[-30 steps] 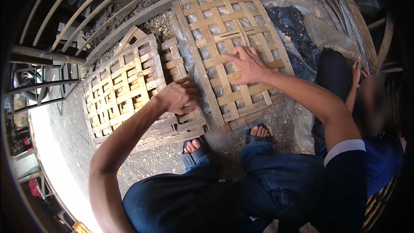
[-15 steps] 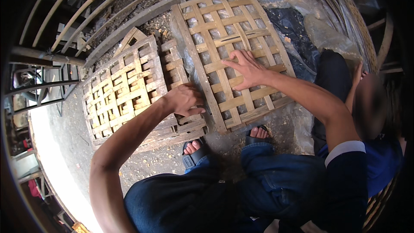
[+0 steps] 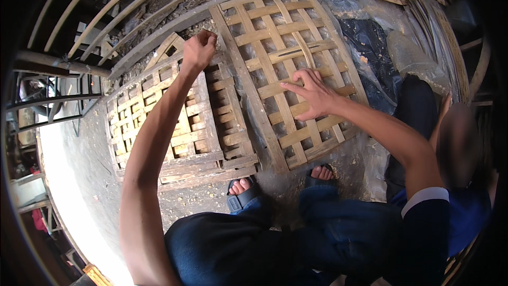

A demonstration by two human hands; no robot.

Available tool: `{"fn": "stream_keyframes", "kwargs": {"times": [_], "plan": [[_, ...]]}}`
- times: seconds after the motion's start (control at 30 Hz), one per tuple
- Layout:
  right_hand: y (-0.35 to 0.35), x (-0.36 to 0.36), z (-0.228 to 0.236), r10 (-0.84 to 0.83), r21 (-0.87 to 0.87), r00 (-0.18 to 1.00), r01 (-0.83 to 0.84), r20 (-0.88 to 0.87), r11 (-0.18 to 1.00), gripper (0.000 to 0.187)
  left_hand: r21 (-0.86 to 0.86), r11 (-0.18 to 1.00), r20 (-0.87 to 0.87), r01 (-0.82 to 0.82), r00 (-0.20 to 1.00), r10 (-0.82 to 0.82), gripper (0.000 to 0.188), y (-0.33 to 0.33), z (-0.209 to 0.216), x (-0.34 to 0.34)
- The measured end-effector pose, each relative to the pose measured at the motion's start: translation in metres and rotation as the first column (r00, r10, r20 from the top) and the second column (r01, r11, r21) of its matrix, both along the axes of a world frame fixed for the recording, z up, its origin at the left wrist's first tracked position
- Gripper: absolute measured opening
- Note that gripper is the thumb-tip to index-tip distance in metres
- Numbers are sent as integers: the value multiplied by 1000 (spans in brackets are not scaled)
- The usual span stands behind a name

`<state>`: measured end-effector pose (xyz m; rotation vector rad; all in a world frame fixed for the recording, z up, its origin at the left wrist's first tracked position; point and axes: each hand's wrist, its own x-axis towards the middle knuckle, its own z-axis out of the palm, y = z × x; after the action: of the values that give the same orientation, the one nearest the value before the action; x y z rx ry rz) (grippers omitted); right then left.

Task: The person sits on the floor and assembles a bamboo tray by placing a plastic sheet over a base, positioning a woven bamboo grid on top, and pressing it down. They then cover the assembled tray with another plastic sheet.

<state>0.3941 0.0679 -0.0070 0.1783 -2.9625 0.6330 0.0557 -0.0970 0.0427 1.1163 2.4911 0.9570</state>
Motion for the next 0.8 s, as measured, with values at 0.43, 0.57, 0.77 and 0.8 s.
{"fn": "stream_keyframes", "kwargs": {"times": [0.43, 0.57, 0.77, 0.8], "plan": [[9, 14, -12, -66, 8, 996, 66, 55, 998, 99, -484, 867, -307, -115, 951, -45, 42, 39, -70, -30], [4, 11, -11, -68, 9, 996, 68, 58, 998, 99, -334, 936, -441, -108, 896, -54, 34, 20, -83, -35], [4, 3, -8, -56, 4, 998, 56, 17, 998, 98, -360, 931, -447, -49, 885, -127, 39, 16, -77, -33], [2, 1, -7, -58, 0, 998, 58, 9, 998, 99, -381, 921, -406, -79, 910, -89, 42, 16, -76, -33]]}}
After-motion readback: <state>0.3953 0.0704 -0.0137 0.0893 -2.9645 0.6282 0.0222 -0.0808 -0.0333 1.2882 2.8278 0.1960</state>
